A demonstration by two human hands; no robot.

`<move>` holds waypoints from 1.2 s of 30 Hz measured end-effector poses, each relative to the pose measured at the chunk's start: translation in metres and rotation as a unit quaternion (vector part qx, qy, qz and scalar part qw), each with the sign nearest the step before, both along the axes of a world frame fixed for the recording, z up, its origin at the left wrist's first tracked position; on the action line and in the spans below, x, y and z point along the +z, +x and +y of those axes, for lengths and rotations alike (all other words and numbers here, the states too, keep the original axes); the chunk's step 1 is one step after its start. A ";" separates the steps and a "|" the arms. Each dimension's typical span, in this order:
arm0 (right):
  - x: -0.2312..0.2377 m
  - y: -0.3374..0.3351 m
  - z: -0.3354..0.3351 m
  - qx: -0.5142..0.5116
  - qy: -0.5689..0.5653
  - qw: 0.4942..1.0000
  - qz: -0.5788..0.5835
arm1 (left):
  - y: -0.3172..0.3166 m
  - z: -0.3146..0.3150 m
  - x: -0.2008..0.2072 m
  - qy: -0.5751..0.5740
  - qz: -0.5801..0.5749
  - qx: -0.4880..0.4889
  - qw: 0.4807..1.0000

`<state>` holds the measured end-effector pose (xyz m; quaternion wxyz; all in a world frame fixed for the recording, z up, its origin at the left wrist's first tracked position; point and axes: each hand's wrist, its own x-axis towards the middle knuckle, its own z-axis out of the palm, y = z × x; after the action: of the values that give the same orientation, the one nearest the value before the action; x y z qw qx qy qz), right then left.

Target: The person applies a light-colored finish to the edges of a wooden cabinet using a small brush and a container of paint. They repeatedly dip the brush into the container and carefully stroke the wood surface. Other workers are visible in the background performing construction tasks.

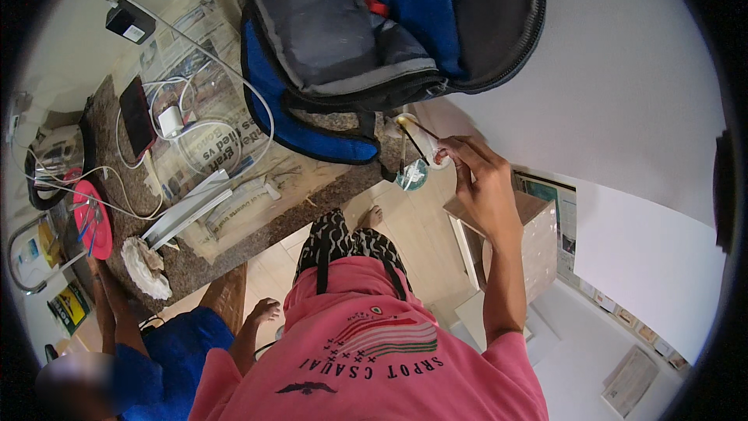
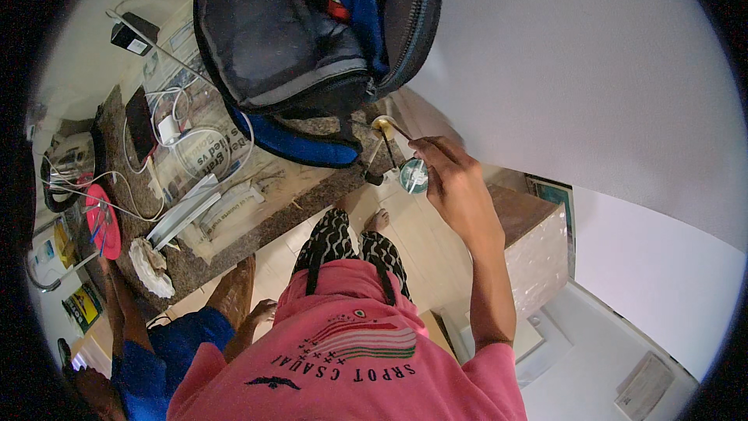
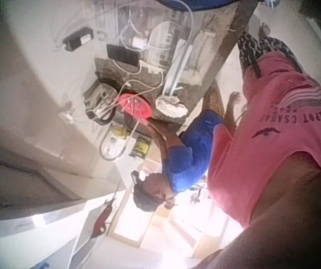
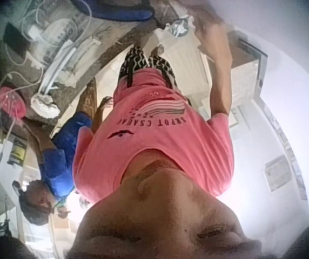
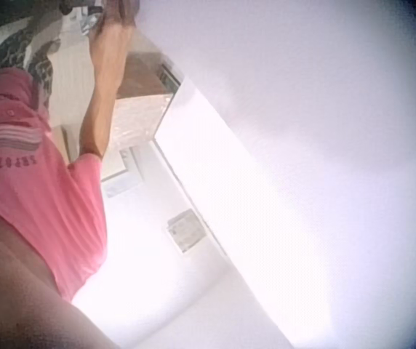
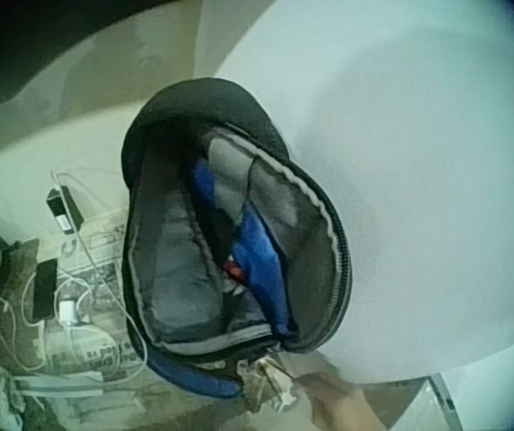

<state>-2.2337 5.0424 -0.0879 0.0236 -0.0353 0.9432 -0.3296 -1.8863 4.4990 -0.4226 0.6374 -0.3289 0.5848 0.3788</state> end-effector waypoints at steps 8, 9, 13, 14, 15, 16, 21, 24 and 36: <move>-0.020 -0.004 0.001 -0.024 -0.021 0.999 -0.007 | -0.006 0.001 -0.002 -0.032 -0.027 0.005 0.999; -0.023 -0.007 0.001 -0.025 -0.017 1.000 -0.007 | -0.006 0.001 -0.004 -0.029 -0.024 0.005 0.999; -0.026 -0.015 -0.004 -0.021 0.006 0.999 0.023 | -0.011 0.002 -0.008 -0.018 -0.007 0.007 1.000; -0.026 -0.016 -0.006 -0.023 0.004 0.999 0.034 | -0.012 0.002 -0.009 -0.015 -0.003 0.008 1.000; -0.028 -0.017 -0.007 -0.025 0.001 0.999 0.046 | -0.011 0.002 -0.009 -0.020 -0.002 0.015 1.000; -0.029 -0.017 -0.008 -0.027 -0.002 0.998 0.057 | -0.009 0.001 -0.010 -0.024 -0.001 0.022 0.999; -0.033 -0.016 -0.007 -0.034 0.036 0.991 0.123 | 0.004 -0.005 -0.015 -0.013 -0.011 0.058 0.998; -0.031 -0.015 -0.009 -0.043 0.044 0.986 0.152 | 0.008 0.004 -0.011 -0.021 -0.009 0.058 0.998; -0.049 -0.006 -0.010 -0.093 -0.004 0.990 0.107 | -0.001 0.010 -0.014 -0.009 0.009 0.017 1.000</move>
<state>-2.2395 5.0324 -0.1373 -0.1083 0.0176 0.9381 -0.3284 -1.8873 4.5086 -0.4370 0.6226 -0.3414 0.5882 0.3871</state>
